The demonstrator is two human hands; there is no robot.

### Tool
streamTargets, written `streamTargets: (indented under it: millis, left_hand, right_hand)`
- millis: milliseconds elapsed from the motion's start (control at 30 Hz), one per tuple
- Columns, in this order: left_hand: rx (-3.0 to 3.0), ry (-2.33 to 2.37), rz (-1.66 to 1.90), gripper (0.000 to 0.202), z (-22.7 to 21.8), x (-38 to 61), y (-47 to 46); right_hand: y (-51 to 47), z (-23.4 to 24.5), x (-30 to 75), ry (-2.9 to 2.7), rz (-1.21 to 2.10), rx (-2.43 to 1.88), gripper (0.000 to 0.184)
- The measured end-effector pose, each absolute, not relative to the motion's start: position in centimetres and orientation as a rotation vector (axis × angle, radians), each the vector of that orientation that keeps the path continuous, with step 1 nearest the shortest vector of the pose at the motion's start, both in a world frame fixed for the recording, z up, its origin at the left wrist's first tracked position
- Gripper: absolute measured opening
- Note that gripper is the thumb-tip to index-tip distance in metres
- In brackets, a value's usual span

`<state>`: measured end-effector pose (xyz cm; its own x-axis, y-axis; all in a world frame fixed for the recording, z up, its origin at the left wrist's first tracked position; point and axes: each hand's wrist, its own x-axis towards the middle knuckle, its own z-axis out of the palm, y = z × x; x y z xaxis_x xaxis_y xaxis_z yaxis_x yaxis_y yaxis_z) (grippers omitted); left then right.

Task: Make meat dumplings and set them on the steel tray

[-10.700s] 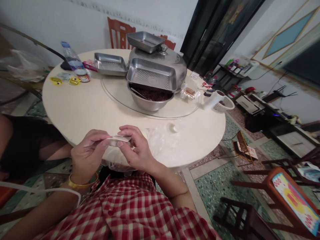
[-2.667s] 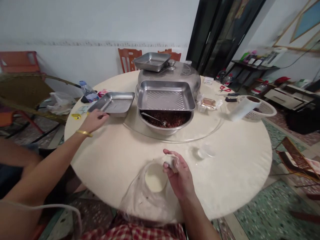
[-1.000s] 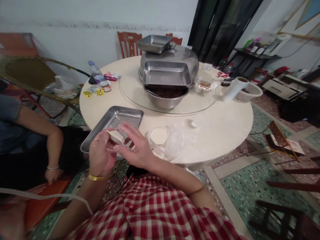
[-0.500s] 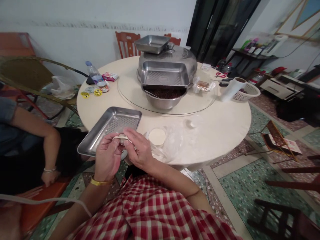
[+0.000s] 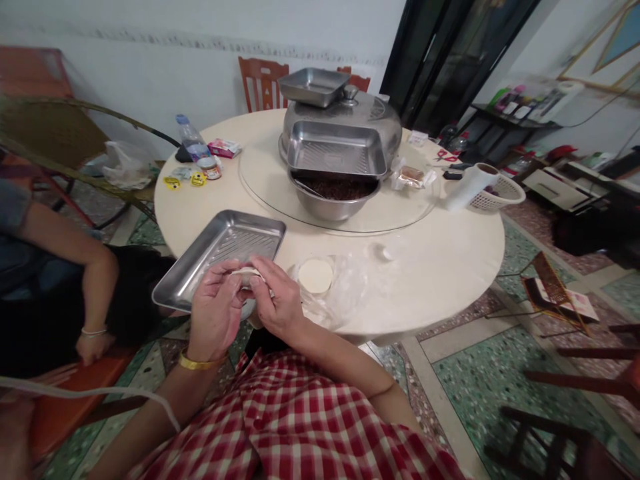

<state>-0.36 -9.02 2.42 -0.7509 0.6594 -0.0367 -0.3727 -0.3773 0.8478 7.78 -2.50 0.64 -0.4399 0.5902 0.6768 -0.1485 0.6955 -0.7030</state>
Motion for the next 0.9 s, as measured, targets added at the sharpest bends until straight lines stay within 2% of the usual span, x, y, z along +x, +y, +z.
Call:
streamTargets:
  millis: [300,467,633,767,900]
  left_hand:
    - [0.375,1.216,2.187,0.023,2.3,-0.5,-8.8]
    - [0.341,1.165,2.071,0.027,2.8,-0.2,-9.0]
    - [0.303,1.135,2.005,0.033,2.5,-0.1,-9.2]
    - [0.261,1.1,2.046,0.031,2.3,-0.3,-9.1]
    - [0.233,1.059,2.052,0.03,2.6,-0.7,-9.0]
  right_hand:
    - [-2.0,1.1,7.5,-1.866,0.745,-0.263,0.035]
    - [-1.7,1.1,7.4,-1.879,0.694,-0.306,0.026]
    - [-1.5,0.8,7.2,-1.842,0.707,-0.336,0.026]
    - [-1.3,0.6,7.3,-1.908,0.658,-0.318,0.029]
    - [-1.0,0.4,7.9,-1.967,0.624,-0.329,0.044]
